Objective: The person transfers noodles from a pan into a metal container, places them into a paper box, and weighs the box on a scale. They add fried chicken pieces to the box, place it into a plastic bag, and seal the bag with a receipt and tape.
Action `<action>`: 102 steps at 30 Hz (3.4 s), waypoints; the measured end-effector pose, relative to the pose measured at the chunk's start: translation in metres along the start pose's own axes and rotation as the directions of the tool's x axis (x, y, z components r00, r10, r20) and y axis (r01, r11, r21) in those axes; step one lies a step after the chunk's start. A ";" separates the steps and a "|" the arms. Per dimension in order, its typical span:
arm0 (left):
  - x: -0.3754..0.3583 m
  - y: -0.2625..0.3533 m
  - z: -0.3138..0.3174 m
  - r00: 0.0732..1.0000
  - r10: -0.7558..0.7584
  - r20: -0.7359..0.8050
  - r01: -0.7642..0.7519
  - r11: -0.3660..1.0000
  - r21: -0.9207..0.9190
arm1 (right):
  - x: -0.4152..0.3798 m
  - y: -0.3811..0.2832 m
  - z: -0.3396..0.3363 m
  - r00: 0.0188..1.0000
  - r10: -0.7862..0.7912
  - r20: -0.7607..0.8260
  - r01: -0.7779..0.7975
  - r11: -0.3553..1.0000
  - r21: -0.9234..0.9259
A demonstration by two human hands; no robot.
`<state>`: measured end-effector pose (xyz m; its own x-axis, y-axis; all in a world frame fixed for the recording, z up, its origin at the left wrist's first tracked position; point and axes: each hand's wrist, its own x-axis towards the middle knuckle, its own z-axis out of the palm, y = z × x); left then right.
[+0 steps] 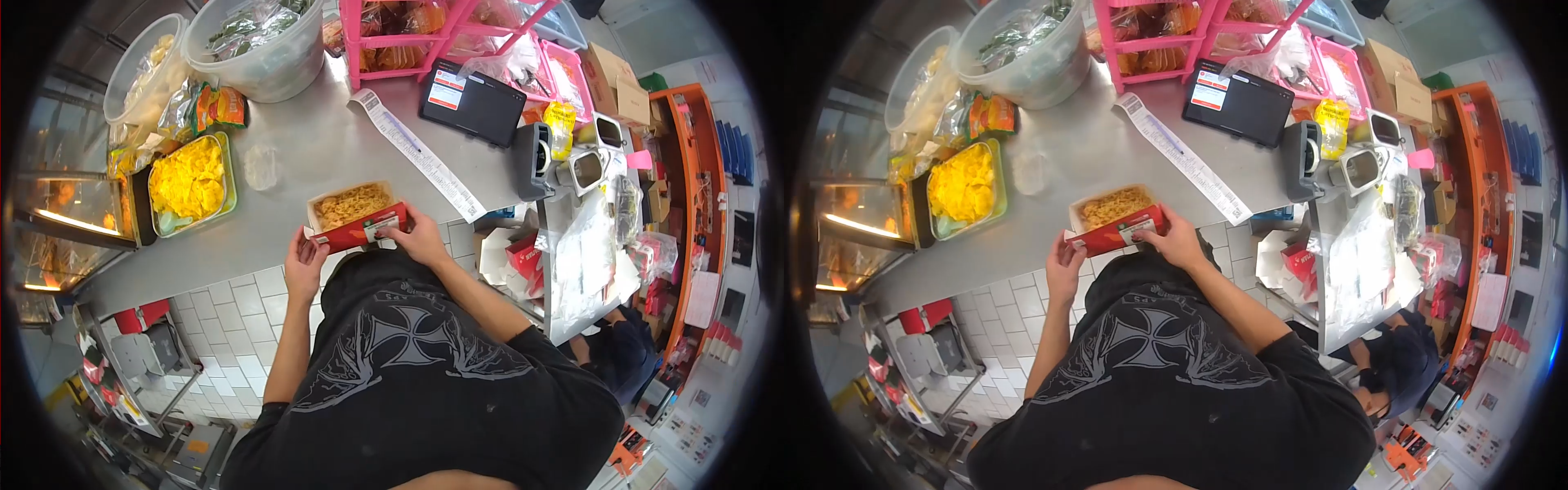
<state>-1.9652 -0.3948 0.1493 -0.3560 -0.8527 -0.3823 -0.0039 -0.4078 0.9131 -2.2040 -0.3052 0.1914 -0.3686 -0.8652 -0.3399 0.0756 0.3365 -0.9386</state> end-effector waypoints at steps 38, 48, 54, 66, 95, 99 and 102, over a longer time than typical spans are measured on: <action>0.064 0.018 0.039 0.783 0.333 0.525 -0.536 -0.068 0.842 | 0.099 0.037 0.022 0.852 -0.504 0.143 0.423 0.499 -0.757; 0.082 0.052 0.032 0.850 -0.163 0.501 -0.525 -0.185 0.831 | 0.001 0.052 -0.269 0.379 -0.325 -0.866 -0.492 0.722 -0.486; 0.072 0.021 0.097 0.981 0.129 0.143 -0.149 0.038 0.988 | -0.011 0.039 -0.344 0.796 0.405 -0.450 -0.477 0.877 -0.054; 0.079 0.008 0.096 0.891 0.281 0.357 -0.351 -0.071 0.934 | -0.044 0.114 -0.301 0.675 0.173 -0.718 0.246 0.864 0.439; 0.071 -0.003 0.054 0.787 0.302 0.538 -0.581 0.067 0.811 | 0.092 0.092 0.008 0.880 -0.191 0.435 0.298 0.935 -0.191; 0.069 0.009 0.060 0.790 0.244 0.563 -0.582 0.009 0.813 | 0.080 0.074 0.004 0.921 -0.239 0.307 0.368 0.791 -0.488; 0.079 0.018 0.056 0.752 0.202 0.628 -0.635 -0.038 0.772 | 0.076 0.063 -0.018 0.919 -0.304 0.251 0.393 0.662 -0.638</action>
<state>-2.0454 -0.4509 0.1438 -0.8550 -0.5184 -0.0136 -0.4953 0.8085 0.3177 -2.2434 -0.3431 0.1074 -0.1289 -0.9908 -0.0420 -0.6857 0.1196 -0.7180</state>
